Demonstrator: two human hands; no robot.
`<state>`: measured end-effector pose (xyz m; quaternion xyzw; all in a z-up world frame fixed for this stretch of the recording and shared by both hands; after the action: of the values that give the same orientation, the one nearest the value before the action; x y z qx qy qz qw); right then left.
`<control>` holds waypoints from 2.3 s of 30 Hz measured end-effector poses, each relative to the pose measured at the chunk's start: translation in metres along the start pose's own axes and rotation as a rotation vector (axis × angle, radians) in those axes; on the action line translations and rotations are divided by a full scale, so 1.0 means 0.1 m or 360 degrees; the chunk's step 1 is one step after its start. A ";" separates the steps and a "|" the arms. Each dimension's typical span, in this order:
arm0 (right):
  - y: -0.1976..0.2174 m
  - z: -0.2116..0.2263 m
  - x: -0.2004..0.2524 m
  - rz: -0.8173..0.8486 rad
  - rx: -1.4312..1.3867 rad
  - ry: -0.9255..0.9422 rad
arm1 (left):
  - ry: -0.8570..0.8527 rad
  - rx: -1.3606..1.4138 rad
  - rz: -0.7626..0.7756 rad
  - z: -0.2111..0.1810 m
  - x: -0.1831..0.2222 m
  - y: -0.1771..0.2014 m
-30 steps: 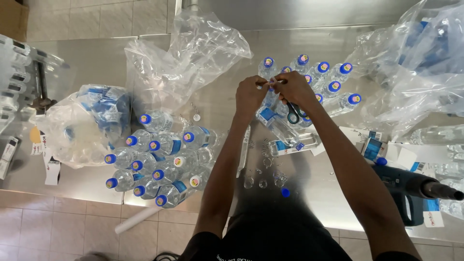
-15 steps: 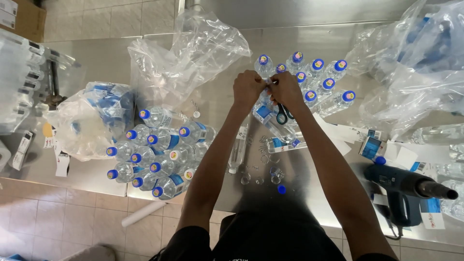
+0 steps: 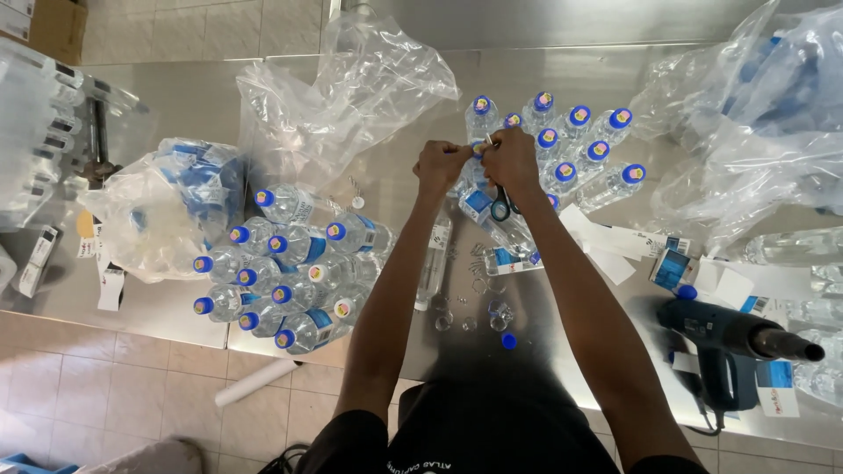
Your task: Removing plastic safety seals from water bottle caps using scissors.
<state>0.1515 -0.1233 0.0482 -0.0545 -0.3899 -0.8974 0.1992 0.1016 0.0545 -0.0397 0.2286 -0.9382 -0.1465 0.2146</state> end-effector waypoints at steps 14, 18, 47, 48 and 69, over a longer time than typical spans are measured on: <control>-0.03 -0.05 -0.11 0.0089 0.0119 0.0013 | -0.0927 0.0010 0.0145 -0.70 0.70 0.12; 0.23 0.33 0.27 0.0163 0.0138 0.0170 | -0.1222 -0.0258 0.0102 -0.69 0.77 0.12; -0.25 0.00 -0.23 -0.0074 0.0701 0.0438 | -0.1622 -0.0168 -0.0199 -0.61 0.86 0.11; -0.28 -0.12 -0.27 -0.0038 0.0648 0.0416 | -0.1554 -0.0038 -0.0162 -0.53 0.80 0.07; -0.20 -0.15 -0.38 0.0046 0.0806 0.0121 | -0.1289 0.0108 0.0301 -0.57 0.57 0.03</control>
<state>0.1786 -0.1093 0.0148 0.0252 -0.5936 -0.7697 0.2338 0.0814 0.0190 0.0299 0.0722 -0.9679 -0.1733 -0.1669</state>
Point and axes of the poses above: each hand's wrist, its own x-axis away from the middle knuckle, its own y-axis out of the back of the hand, z = x × y, the point moved 10 cm from there along -x, towards the middle knuckle, and after that the axes turned 15 degrees about x, right-handed, at the moved point
